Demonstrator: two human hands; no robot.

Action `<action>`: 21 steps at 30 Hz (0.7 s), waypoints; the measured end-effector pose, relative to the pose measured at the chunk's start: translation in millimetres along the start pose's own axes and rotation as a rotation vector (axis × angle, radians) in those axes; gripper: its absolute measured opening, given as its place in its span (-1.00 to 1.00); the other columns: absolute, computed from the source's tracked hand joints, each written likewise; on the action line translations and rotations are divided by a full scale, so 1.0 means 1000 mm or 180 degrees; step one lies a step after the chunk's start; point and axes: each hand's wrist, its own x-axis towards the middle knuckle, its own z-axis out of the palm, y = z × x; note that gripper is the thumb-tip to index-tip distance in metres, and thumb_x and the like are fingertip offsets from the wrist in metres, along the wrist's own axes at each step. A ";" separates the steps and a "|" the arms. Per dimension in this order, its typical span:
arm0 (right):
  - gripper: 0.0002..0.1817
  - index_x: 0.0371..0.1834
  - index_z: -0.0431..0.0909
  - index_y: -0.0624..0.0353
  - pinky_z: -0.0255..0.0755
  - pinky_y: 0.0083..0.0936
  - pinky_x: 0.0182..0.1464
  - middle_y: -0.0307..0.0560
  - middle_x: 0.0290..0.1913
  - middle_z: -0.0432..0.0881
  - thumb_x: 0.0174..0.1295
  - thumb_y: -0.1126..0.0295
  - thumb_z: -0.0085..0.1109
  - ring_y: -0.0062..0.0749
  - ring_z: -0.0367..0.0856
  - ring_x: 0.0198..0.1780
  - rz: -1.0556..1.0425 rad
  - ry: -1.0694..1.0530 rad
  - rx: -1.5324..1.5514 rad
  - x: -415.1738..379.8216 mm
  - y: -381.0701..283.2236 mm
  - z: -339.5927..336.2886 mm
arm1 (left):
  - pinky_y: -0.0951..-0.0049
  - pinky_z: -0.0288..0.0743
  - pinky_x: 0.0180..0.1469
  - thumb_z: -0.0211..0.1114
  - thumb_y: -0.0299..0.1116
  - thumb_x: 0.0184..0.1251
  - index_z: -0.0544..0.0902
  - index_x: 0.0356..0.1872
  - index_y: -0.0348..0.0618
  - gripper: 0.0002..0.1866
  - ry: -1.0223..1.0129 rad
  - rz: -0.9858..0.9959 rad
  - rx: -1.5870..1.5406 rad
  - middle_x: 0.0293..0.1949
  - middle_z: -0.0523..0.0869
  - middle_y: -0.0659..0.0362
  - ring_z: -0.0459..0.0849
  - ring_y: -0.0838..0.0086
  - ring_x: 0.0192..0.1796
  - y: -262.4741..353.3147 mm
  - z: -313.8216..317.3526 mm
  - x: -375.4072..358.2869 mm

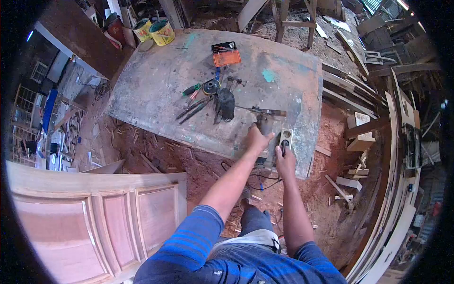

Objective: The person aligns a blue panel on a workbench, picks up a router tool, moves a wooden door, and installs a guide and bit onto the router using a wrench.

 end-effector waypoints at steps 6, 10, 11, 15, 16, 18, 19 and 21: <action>-0.34 0.25 0.56 0.37 0.50 0.02 0.21 0.39 0.08 0.71 0.37 -0.03 0.38 0.28 0.69 0.14 -0.0203 0.0383 -0.0573 -0.003 0.003 -0.010 | -0.04 0.58 0.25 0.64 0.08 0.07 0.57 0.30 -0.32 -0.13 -0.0578 0.0123 0.0471 0.13 0.73 -0.25 0.73 -0.14 0.17 0.024 -0.002 -0.006; -0.18 0.39 0.44 0.43 0.36 0.05 0.40 0.42 0.30 0.56 0.20 0.11 0.54 0.29 0.50 0.35 -0.0879 0.1072 -0.0919 -0.017 -0.026 -0.010 | 0.01 0.56 0.33 0.55 0.06 0.25 0.58 0.33 -0.32 -0.21 -0.0270 0.0942 0.0020 0.26 0.65 -0.23 0.66 -0.05 0.30 -0.052 -0.015 -0.048; -0.26 0.41 0.46 0.33 0.28 0.07 0.46 0.36 0.40 0.49 0.22 0.19 0.51 0.25 0.42 0.43 -0.1038 0.1013 -0.0820 -0.024 -0.049 -0.003 | 0.06 0.56 0.34 0.54 0.03 0.29 0.60 0.33 -0.29 -0.26 -0.0168 0.1053 -0.0251 0.29 0.63 -0.22 0.65 -0.02 0.32 -0.066 -0.039 -0.067; -0.46 0.33 0.56 0.19 0.26 0.02 0.49 0.24 0.47 0.44 0.32 0.27 0.44 0.20 0.38 0.48 -0.2140 0.0055 -0.0125 -0.074 -0.166 0.059 | 0.29 0.61 0.29 0.42 -0.20 0.50 0.69 0.25 -0.16 -0.58 0.0072 0.0010 -0.1446 0.23 0.72 -0.02 0.72 0.23 0.27 -0.147 -0.199 -0.173; -0.49 0.31 0.58 0.18 0.26 0.00 0.49 0.22 0.47 0.43 0.34 0.28 0.43 0.18 0.38 0.49 -0.2354 -0.0241 -0.0075 -0.091 -0.197 0.077 | 0.30 0.62 0.27 0.37 -0.19 0.55 0.71 0.23 -0.16 -0.62 0.0405 -0.0527 -0.1491 0.09 0.80 0.08 0.77 0.34 0.17 -0.160 -0.251 -0.212; -0.54 0.27 0.60 0.20 0.31 -0.04 0.47 0.20 0.43 0.47 0.37 0.27 0.41 0.15 0.42 0.47 -0.2648 -0.0842 0.0247 -0.129 -0.263 0.113 | 0.33 0.66 0.12 0.38 -0.27 0.52 0.76 0.08 -0.18 -0.73 0.1803 -0.0894 -0.1125 -0.08 0.86 0.10 0.81 0.42 0.02 -0.204 -0.341 -0.294; -0.57 0.24 0.61 0.20 0.33 -0.07 0.46 0.19 0.41 0.49 0.39 0.26 0.40 0.13 0.43 0.46 -0.2761 -0.1133 0.0384 -0.155 -0.297 0.130 | 0.34 0.66 0.08 0.38 -0.31 0.50 0.78 -0.02 -0.17 -0.81 0.2657 -0.0665 -0.0621 -0.10 0.85 0.14 0.79 0.48 -0.06 -0.224 -0.393 -0.341; -0.57 0.21 0.63 0.20 0.40 -0.12 0.39 0.17 0.31 0.59 0.39 0.21 0.40 0.10 0.53 0.39 -0.3288 -0.1645 0.1064 -0.213 -0.372 0.152 | 0.37 0.63 0.09 0.39 -0.42 0.48 0.71 0.00 -0.17 -0.84 0.4047 -0.0755 -0.0154 -0.16 0.79 0.22 0.74 0.45 -0.10 -0.260 -0.495 -0.453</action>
